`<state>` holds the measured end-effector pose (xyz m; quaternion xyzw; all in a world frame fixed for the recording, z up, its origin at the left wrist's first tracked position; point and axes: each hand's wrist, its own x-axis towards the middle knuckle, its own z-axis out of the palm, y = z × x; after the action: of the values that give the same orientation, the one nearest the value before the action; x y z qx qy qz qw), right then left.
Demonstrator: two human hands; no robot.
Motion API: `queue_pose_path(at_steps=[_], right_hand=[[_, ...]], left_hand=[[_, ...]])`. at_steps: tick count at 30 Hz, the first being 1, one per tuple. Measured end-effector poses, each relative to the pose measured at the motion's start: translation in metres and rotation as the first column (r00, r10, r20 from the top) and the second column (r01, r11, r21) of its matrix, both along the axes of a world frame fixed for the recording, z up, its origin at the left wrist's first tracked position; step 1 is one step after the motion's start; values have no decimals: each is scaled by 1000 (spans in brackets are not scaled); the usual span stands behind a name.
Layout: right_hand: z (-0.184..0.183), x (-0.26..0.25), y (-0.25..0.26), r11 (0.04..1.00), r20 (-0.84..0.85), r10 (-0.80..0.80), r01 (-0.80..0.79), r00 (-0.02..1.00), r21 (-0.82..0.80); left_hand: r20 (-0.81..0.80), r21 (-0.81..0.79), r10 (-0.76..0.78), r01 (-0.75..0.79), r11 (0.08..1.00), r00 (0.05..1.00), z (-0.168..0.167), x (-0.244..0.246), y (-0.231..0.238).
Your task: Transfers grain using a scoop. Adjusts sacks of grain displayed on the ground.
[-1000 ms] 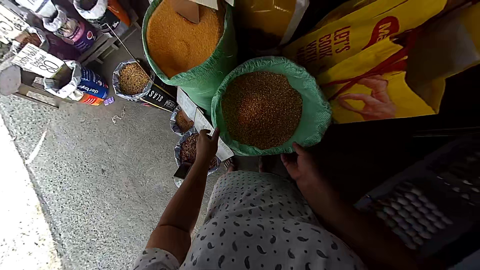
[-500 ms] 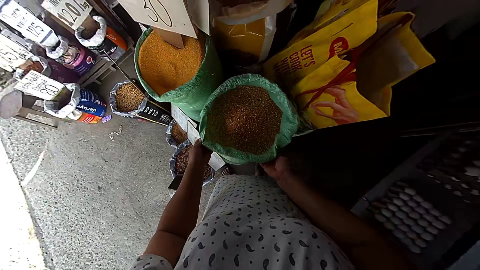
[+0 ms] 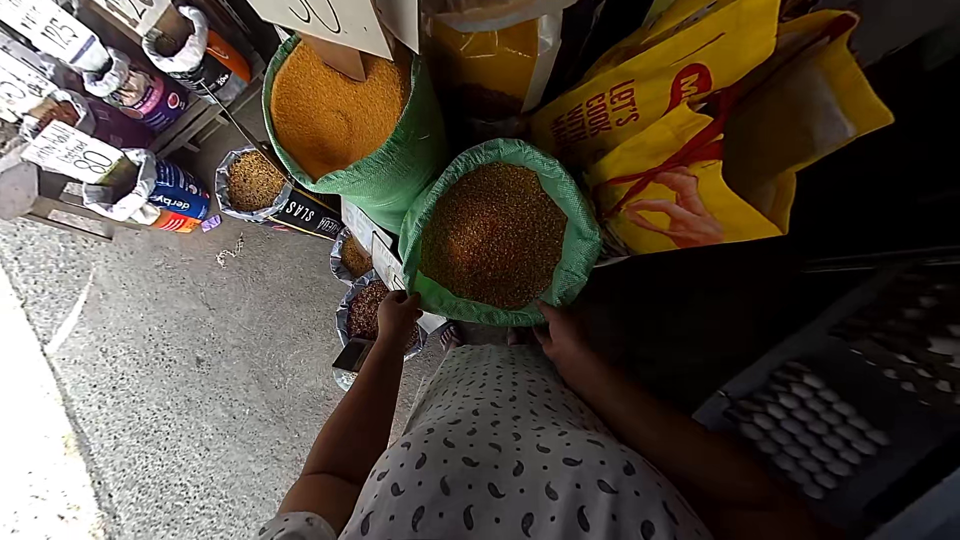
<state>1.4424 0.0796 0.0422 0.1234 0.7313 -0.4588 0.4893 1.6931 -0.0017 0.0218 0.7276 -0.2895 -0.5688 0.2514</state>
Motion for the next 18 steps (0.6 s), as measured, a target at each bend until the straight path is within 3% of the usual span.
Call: queue_pose_path(at_steps=[2, 4, 6, 8, 10, 13, 15, 18], right_hand=[[-4, -2, 1, 995, 63, -67, 71, 996, -63], [-10, -5, 2, 970, 201, -168, 198, 965, -140], [-21, -6, 1, 941, 310, -210, 278, 927, -194], [-38, -7, 1, 942, 348, -180, 263, 920, -209], [-54, -11, -2, 952, 347, -104, 195, 932, -238], [-59, -16, -9, 975, 252, -32, 85, 967, -203], [-41, -13, -20, 997, 35, -42, 44, 998, -58], [-24, -22, -28, 993, -306, 114, -119, 945, 4]], left_hand=[[-230, 21, 239, -241, 970, 943, -3, -4, 1], [-441, 88, 411, -418, 904, 798, -7, -9, 1], [-568, 129, 500, -529, 839, 654, -16, -16, 0], [-602, 135, 521, -565, 814, 605, -29, -23, 0], [-598, 124, 505, -551, 825, 622, -39, -29, 1], [-430, 79, 489, -507, 858, 759, -45, -36, -1], [-194, -51, 439, -456, 888, 877, -37, -35, -7], [76, -260, 213, -187, 947, 974, -30, -15, -19]])
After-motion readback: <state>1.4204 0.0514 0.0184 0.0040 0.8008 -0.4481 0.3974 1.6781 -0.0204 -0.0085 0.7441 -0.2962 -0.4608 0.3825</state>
